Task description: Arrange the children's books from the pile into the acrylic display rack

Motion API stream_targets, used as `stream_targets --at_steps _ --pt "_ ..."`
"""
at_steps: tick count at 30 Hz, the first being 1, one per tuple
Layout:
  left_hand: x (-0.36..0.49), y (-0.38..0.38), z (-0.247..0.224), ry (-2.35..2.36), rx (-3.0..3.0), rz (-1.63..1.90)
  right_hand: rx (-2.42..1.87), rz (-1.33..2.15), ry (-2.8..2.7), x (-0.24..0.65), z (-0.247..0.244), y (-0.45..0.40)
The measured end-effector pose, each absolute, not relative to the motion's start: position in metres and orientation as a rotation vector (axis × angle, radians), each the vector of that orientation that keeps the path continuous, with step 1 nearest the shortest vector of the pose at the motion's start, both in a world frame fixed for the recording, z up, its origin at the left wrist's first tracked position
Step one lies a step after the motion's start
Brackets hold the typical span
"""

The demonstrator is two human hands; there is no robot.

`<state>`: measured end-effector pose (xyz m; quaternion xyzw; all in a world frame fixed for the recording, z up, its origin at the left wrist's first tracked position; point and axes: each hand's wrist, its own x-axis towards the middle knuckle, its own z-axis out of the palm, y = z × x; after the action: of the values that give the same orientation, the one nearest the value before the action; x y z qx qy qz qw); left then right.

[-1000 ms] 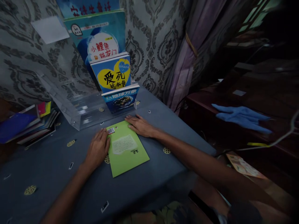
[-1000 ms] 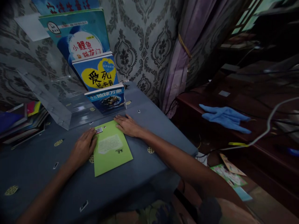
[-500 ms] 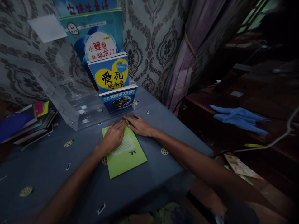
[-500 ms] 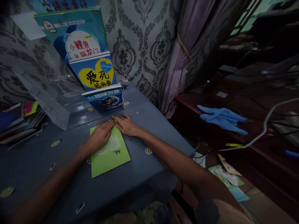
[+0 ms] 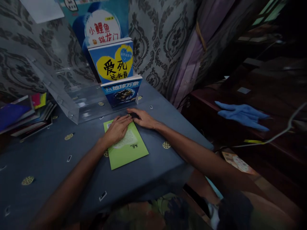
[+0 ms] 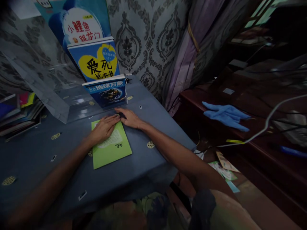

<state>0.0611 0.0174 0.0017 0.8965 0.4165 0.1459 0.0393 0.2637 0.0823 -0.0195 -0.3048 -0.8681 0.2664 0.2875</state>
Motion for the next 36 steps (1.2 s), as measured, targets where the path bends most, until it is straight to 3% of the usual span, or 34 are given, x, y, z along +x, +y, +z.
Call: stream_targets --at_steps 20,24,31,36 --pt "0.085 -0.086 0.018 0.827 2.734 0.234 -0.838 0.52 -2.381 0.259 -0.008 0.07" --pt "0.07 -0.067 0.014 0.954 2.69 0.3 -0.872 0.431 -2.416 0.255 -0.009 0.066" --pt "-0.002 -0.022 -0.003 1.632 2.489 0.512 -0.896 0.359 -2.458 0.251 -0.01 0.063" --pt "-0.015 -0.023 -0.008 1.71 2.455 0.577 -0.884 0.39 -2.466 0.25 -0.008 0.06"
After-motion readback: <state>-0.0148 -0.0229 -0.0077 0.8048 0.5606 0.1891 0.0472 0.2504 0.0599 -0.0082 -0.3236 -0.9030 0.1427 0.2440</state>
